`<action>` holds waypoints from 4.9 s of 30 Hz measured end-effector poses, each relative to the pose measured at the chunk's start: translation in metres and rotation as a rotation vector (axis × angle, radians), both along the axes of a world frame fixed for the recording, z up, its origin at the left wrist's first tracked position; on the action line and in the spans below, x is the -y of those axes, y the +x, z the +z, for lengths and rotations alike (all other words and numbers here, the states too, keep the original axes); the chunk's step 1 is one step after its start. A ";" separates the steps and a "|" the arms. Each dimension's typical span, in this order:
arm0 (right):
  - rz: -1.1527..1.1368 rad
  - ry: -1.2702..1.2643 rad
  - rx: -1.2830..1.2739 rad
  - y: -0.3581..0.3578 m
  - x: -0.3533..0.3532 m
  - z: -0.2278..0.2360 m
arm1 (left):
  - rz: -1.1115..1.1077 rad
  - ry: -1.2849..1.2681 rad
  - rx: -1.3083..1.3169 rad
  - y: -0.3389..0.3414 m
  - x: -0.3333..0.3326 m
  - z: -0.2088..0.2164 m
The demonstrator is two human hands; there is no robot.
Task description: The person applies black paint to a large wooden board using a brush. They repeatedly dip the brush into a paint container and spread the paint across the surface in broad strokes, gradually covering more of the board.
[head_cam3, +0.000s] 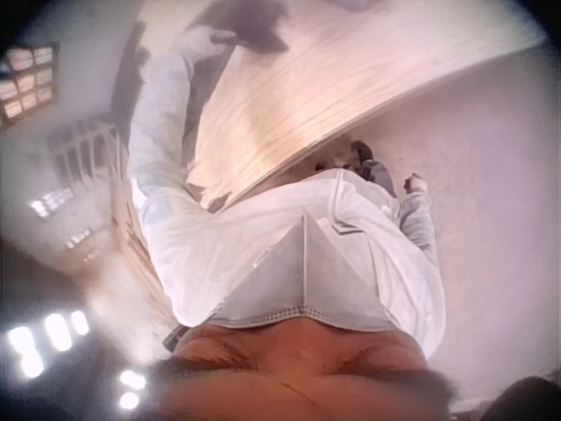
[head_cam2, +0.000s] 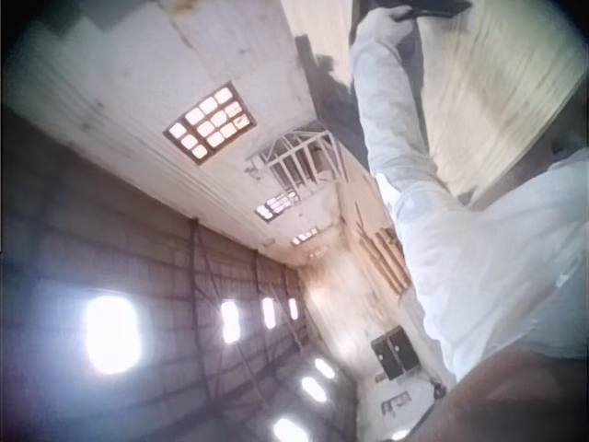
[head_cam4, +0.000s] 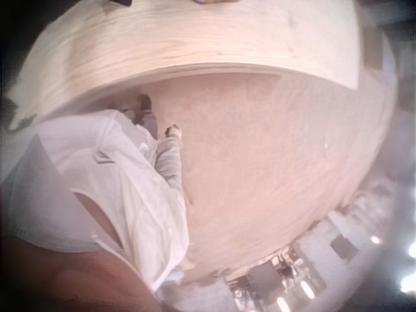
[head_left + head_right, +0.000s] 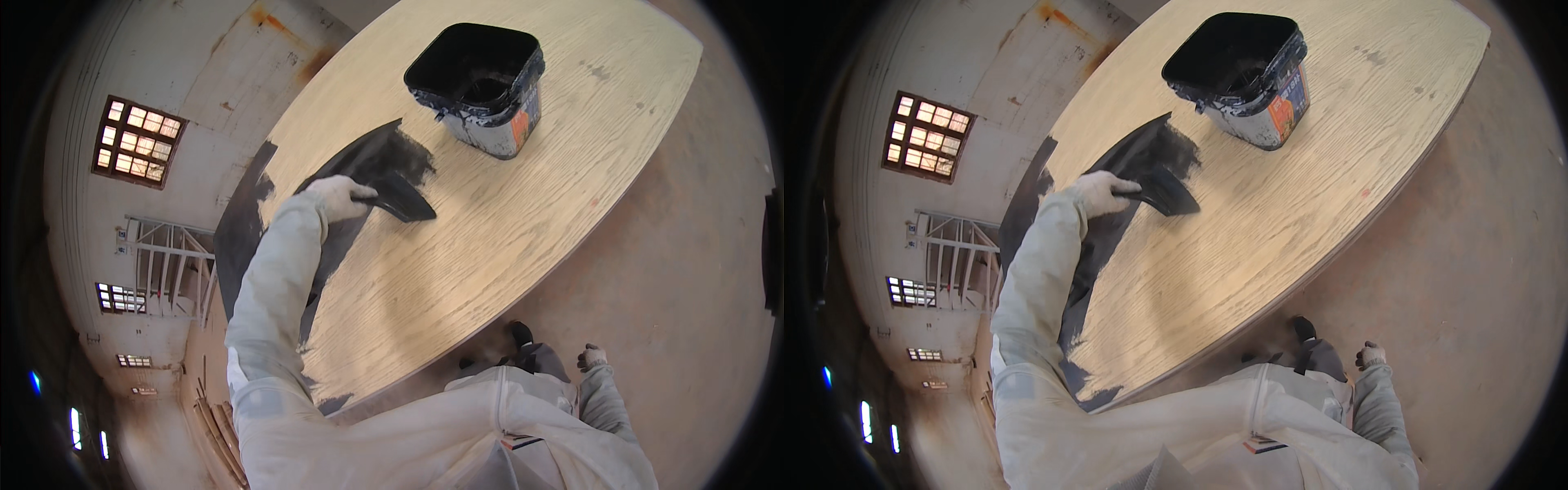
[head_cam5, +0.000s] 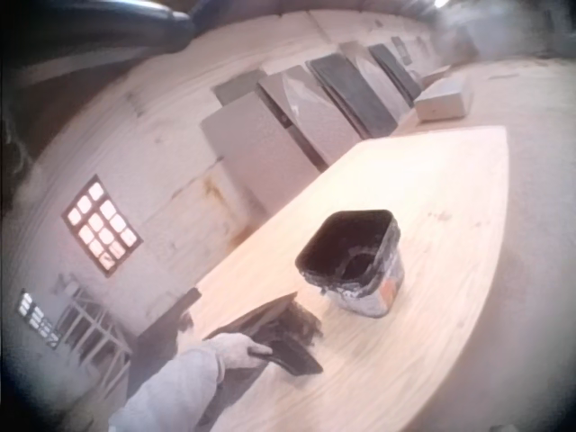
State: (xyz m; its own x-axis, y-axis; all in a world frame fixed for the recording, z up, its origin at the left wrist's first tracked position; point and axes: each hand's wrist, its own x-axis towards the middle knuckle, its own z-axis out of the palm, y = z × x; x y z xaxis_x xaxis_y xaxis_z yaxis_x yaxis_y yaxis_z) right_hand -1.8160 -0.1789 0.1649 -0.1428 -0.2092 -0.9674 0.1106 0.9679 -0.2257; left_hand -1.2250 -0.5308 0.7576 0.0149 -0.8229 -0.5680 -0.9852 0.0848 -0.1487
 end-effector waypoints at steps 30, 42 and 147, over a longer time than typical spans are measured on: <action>2.410 -0.564 -0.311 -0.026 -0.027 -0.101 | 0.130 -0.061 -0.110 0.005 -0.023 -0.003; 0.719 -0.241 -0.007 -0.026 -0.001 -0.067 | 0.234 -0.291 -0.054 0.004 -0.060 -0.041; 2.249 -1.389 -0.730 0.153 0.582 0.697 | 0.855 -0.932 -1.197 -0.322 0.037 -0.139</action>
State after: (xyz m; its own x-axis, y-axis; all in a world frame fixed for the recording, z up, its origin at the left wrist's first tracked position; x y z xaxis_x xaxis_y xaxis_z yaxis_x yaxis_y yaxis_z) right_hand -1.6627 -0.7609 0.8615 0.8540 -0.4407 -0.2765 -0.4502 -0.8924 0.0318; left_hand -1.5469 -0.5676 0.6183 0.5446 -0.8381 0.0309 -0.2952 -0.1571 0.9424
